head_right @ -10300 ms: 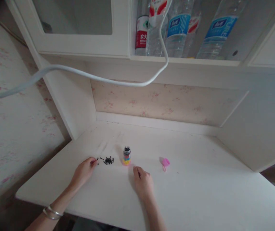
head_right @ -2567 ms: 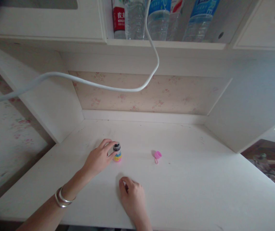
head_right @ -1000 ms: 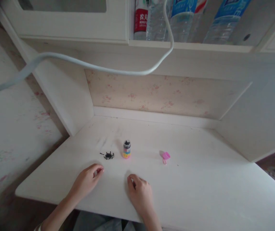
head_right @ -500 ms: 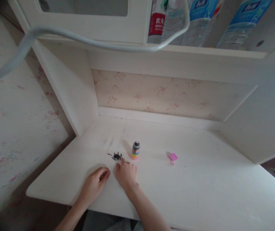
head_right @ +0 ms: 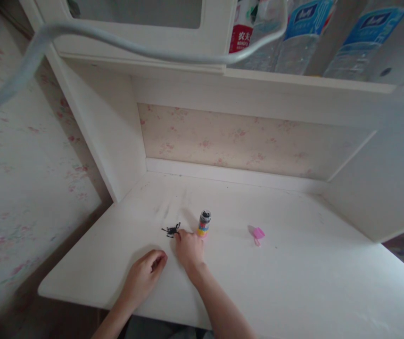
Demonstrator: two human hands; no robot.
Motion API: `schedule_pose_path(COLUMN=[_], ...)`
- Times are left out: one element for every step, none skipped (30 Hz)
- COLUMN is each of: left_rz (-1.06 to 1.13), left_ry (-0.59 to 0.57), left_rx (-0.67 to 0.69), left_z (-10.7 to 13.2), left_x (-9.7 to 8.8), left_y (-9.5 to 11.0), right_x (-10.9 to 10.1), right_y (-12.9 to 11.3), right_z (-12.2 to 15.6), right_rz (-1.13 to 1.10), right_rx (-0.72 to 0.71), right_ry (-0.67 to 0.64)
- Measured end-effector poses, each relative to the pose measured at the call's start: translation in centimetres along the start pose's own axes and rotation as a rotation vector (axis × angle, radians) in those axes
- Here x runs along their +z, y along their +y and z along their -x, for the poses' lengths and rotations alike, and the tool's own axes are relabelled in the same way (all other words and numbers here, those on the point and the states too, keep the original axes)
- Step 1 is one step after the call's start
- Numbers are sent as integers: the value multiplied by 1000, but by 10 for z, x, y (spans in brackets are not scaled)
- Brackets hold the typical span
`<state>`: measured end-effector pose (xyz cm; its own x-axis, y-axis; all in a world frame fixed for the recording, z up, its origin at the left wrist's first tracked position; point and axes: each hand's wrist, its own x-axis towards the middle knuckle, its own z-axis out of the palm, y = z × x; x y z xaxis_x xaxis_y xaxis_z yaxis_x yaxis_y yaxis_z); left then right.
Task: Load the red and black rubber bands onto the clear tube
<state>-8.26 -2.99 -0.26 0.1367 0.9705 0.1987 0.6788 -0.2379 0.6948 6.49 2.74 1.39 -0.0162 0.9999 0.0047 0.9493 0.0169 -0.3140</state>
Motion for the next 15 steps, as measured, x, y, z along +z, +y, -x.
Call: schedule_pose_path(left_rz=[2, 4, 4, 3, 1, -2, -5, -7, -9, -10, -13, -16, -19, -23, -25], left_ry=[-1, -4, -8, -11, -14, -15, -13, -9, -6, -3, -2, -1, -4, -6, -9], left_rx=[-2, -4, -6, -8, -8, -8, -7, -4, -1, 1, 2, 2, 2, 2, 4], left_z=[0, 0, 1, 1, 1, 1, 1, 1, 1, 1, 0, 0, 0, 0, 0], left_x=[0, 0, 0, 0, 0, 0, 0, 0, 0, 0, 1, 1, 1, 1, 1], left_y=[0, 0, 0, 0, 0, 0, 0, 0, 0, 0, 0, 0, 0, 0, 0], right_x=[0, 0, 0, -1, -1, -1, -2, -3, -4, -6, -7, -9, -10, -12, -13], right_y=[2, 4, 5, 7, 8, 9, 11, 12, 13, 14, 15, 16, 18, 19, 20], right_z=[0, 1, 1, 2, 3, 4, 5, 6, 7, 8, 10, 11, 12, 14, 15], right_rz=[5, 12, 22, 32, 42, 51, 56, 56, 52, 41, 24, 3, -25, -57, -96], right_rx=[-7, -14, -18, -20, -19, -17, -15, -17, -21, -28, -38, -46, -50, -53, -56], right_ry=[3, 6, 11, 15, 20, 25, 30, 36, 43, 52, 64, 80, 97, 114, 132])
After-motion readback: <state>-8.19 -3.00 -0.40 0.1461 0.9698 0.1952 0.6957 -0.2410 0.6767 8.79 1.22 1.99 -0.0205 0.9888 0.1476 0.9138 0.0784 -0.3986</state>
